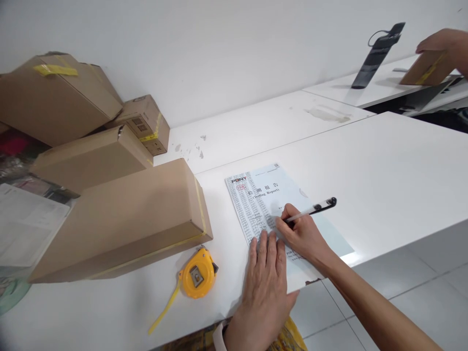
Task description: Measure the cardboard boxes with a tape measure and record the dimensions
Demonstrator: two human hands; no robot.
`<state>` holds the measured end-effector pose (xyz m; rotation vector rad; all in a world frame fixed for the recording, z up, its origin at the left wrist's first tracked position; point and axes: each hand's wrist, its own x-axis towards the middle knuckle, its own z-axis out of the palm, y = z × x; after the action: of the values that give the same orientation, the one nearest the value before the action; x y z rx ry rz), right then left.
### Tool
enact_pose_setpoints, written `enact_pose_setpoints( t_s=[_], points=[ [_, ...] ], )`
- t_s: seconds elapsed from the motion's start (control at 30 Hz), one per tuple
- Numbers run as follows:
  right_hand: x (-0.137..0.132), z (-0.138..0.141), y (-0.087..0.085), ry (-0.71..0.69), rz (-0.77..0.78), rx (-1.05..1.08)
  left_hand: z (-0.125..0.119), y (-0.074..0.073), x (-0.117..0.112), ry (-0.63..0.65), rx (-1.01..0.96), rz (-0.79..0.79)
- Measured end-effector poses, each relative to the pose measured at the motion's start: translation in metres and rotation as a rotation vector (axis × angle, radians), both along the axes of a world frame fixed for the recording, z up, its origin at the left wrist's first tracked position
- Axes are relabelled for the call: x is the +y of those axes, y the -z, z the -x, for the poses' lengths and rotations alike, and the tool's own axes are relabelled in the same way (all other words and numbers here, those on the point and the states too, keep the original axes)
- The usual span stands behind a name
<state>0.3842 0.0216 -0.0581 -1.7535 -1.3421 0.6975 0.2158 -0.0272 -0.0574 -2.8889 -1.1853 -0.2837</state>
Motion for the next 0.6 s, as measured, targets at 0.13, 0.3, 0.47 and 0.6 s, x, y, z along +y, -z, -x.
enact_pose_setpoints(
  t_s=[0.13, 0.3, 0.47, 0.6],
  points=[
    [-0.001, 0.0, 0.0, -0.002, -0.018, 0.007, -0.001, 0.004, 0.0, -0.009, -0.012, -0.004],
    [0.001, -0.003, 0.004, 0.141, -0.116, 0.002, 0.0, 0.001, 0.0, 0.001, -0.075, -0.003],
    [0.003, -0.006, 0.009, 0.044, -0.238, -0.146, 0.023, -0.008, -0.013, -0.014, -0.413, -0.045],
    [0.001, -0.007, 0.012, -0.025, -0.216, -0.262, 0.072, -0.004, -0.013, -0.193, -0.634, -0.224]
  ],
)
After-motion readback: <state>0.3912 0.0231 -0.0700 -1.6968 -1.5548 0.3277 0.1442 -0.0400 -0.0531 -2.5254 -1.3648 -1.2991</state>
